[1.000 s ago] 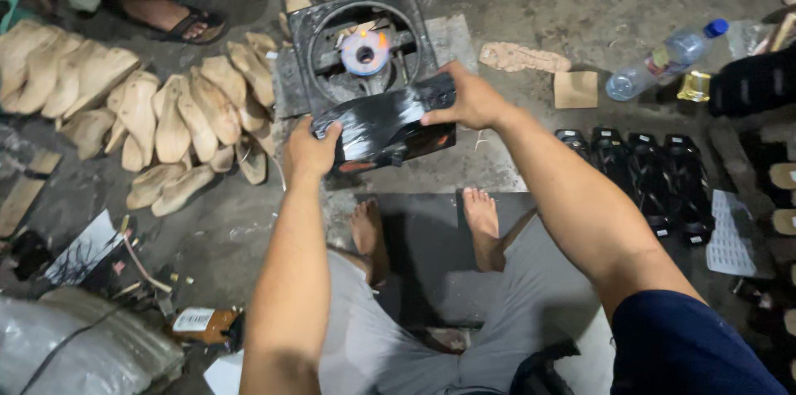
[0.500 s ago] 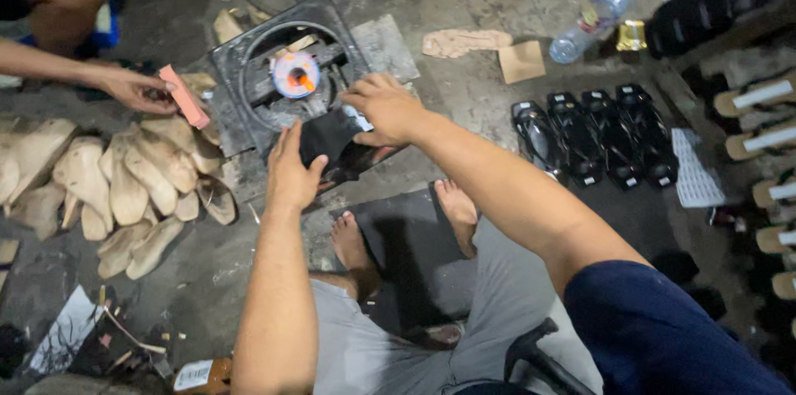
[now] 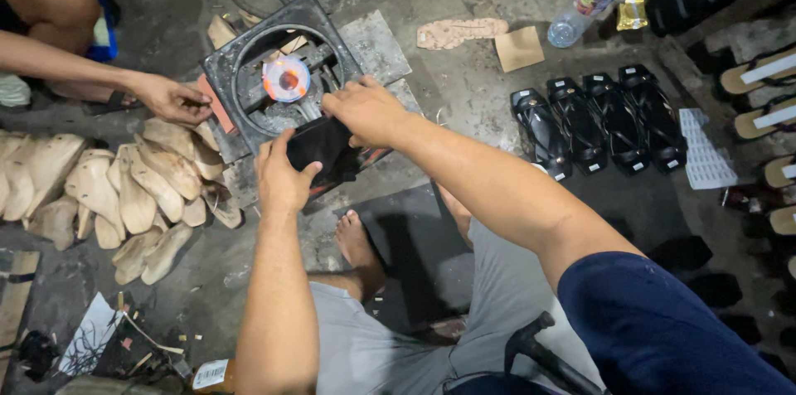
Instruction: The person is repairing black sandals by attaching a new sole. They use a grinding machine to smooth the edges of the sole and a knife to trim excess material. The person works on multiple sandals, repeating the process for each one.
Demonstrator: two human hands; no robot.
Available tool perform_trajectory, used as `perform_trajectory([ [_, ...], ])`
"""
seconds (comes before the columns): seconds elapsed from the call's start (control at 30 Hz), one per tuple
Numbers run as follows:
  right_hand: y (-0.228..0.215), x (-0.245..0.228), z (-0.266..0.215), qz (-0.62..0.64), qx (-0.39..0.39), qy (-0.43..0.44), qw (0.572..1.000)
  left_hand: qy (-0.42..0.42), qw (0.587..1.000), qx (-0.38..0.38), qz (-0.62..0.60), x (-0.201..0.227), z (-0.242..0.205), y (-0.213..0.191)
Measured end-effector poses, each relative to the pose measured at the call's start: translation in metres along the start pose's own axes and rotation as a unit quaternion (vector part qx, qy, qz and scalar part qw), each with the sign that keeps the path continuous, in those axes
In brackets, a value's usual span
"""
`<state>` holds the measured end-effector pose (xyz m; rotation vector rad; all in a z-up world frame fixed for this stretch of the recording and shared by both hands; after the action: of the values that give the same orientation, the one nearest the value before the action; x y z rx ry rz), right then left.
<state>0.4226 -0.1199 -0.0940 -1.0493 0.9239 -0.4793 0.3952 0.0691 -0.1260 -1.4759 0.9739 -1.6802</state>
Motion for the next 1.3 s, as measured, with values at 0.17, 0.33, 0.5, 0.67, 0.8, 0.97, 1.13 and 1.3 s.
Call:
perform_trajectory([
  [0.17, 0.004, 0.002, 0.003, -0.015, -0.049, 0.031, 0.998, -0.010, 1.000, -0.014, -0.005, 0.001, 0.001, -0.006],
  [0.33, -0.011, 0.004, -0.001, 0.034, -0.090, 0.057, 0.994, -0.145, 0.976, -0.108, -0.119, -0.004, -0.005, -0.008],
  [0.5, -0.030, 0.001, -0.020, 0.224, -0.155, 0.003, 0.962, -0.047, 0.999, -0.025, -0.005, 0.016, -0.009, -0.042],
  [0.67, -0.038, 0.005, -0.023, 0.296, -0.091, -0.010, 0.951, -0.014, 0.983, 0.153, -0.101, 0.024, -0.004, -0.065],
  [0.8, -0.048, 0.028, -0.009, 0.144, 0.064, 0.035, 0.987, 0.020, 0.961, 0.271, -0.046, 0.023, -0.003, -0.079],
  [0.97, -0.033, 0.048, 0.021, 0.067, 0.155, 0.111, 0.979, -0.033, 0.977, 0.201, -0.058, 0.009, 0.002, -0.056],
  [1.13, -0.007, 0.061, 0.038, 0.049, 0.150, 0.151, 0.976, -0.030, 0.985, 0.156, -0.073, 0.002, 0.005, -0.028],
  [1.3, -0.007, 0.071, 0.030, 0.052, 0.140, 0.155, 0.977, -0.025, 0.988, 0.138, -0.070, -0.003, 0.005, -0.023],
])
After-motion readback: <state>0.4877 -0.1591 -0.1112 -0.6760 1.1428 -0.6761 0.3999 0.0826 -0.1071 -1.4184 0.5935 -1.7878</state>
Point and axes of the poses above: each hand's wrist, its own z-axis towards the middle knuckle, its own y-axis out of the palm, x = y × z, the point moved 7 cm from there along z, towards the middle knuckle, and after that the axes turned 1 degree about z, right-handed, at the moved point
